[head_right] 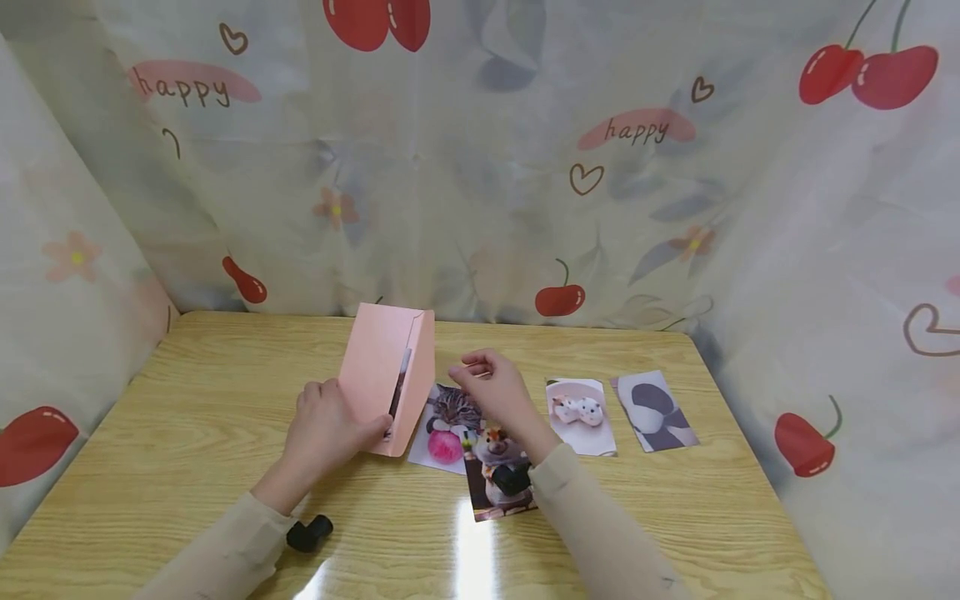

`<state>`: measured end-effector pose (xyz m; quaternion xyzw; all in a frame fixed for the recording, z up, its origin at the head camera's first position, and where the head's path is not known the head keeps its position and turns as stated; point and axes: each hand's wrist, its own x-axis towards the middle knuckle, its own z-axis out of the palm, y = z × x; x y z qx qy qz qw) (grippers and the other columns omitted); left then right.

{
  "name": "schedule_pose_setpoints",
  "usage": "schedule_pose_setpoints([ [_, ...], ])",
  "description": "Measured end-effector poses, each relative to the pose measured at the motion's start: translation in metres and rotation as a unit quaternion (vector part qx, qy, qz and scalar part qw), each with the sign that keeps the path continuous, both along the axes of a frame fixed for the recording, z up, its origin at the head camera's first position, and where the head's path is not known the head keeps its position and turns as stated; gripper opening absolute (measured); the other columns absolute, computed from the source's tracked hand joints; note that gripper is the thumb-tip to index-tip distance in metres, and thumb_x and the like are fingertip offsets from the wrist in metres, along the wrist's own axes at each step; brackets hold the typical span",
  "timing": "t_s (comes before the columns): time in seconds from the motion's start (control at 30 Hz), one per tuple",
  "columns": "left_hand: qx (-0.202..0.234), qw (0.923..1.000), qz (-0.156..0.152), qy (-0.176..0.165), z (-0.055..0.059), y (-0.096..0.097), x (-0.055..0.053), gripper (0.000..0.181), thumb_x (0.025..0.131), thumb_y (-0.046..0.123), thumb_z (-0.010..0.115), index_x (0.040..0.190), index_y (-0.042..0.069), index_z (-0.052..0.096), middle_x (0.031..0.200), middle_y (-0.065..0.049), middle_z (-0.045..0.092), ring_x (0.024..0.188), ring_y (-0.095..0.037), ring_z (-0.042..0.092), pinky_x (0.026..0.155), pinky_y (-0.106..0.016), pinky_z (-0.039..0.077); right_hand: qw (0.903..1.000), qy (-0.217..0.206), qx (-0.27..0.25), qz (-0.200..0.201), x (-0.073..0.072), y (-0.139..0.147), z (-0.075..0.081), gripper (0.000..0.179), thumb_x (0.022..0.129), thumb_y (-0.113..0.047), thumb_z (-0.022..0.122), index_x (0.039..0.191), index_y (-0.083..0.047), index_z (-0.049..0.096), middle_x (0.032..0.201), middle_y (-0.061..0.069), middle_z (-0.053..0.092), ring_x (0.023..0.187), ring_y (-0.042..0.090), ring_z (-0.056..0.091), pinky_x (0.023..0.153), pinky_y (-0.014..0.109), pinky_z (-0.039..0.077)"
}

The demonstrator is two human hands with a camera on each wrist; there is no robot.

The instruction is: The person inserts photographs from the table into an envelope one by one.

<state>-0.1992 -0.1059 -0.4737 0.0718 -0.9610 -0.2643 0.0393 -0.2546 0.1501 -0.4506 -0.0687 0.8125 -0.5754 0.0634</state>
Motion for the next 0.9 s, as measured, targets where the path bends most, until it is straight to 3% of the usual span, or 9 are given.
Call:
schedule_pose_setpoints([
  [0.27,0.003,1.0000,0.003,-0.009,0.002,0.001,0.001,0.098,0.065,0.064,0.074,0.122,-0.009,0.043,0.109,-0.021,0.042,0.097,-0.032,0.040,0.077,-0.044,0.043,0.9924,0.011,0.122,0.001,0.002,0.038,-0.003,0.062,0.077,-0.062,0.070,0.120,-0.018,0.060,0.105,-0.002,0.064,0.097,0.018,0.061,0.080,0.038,0.051],
  [0.47,0.000,1.0000,0.002,-0.001,0.000,0.000,0.000,0.097,0.065,0.063,0.074,0.120,-0.010,0.043,0.109,-0.022,0.041,0.097,-0.033,0.040,0.077,-0.044,0.042,0.9853,-0.001,0.170,0.016,0.009,0.061,-0.011,0.068,0.078,-0.053,0.074,0.127,-0.009,0.057,0.109,0.003,0.062,0.098,0.020,0.061,0.082,0.039,0.051],
  [0.9,0.003,1.0000,-0.002,-0.004,0.000,-0.001,0.001,0.097,0.065,0.064,0.073,0.121,-0.010,0.043,0.113,-0.023,0.041,0.099,-0.034,0.041,0.080,-0.046,0.043,0.9747,-0.028,0.221,0.021,0.020,0.078,-0.028,0.058,0.078,-0.041,0.080,0.121,-0.008,0.059,0.107,0.005,0.062,0.095,0.019,0.061,0.084,0.039,0.050],
])
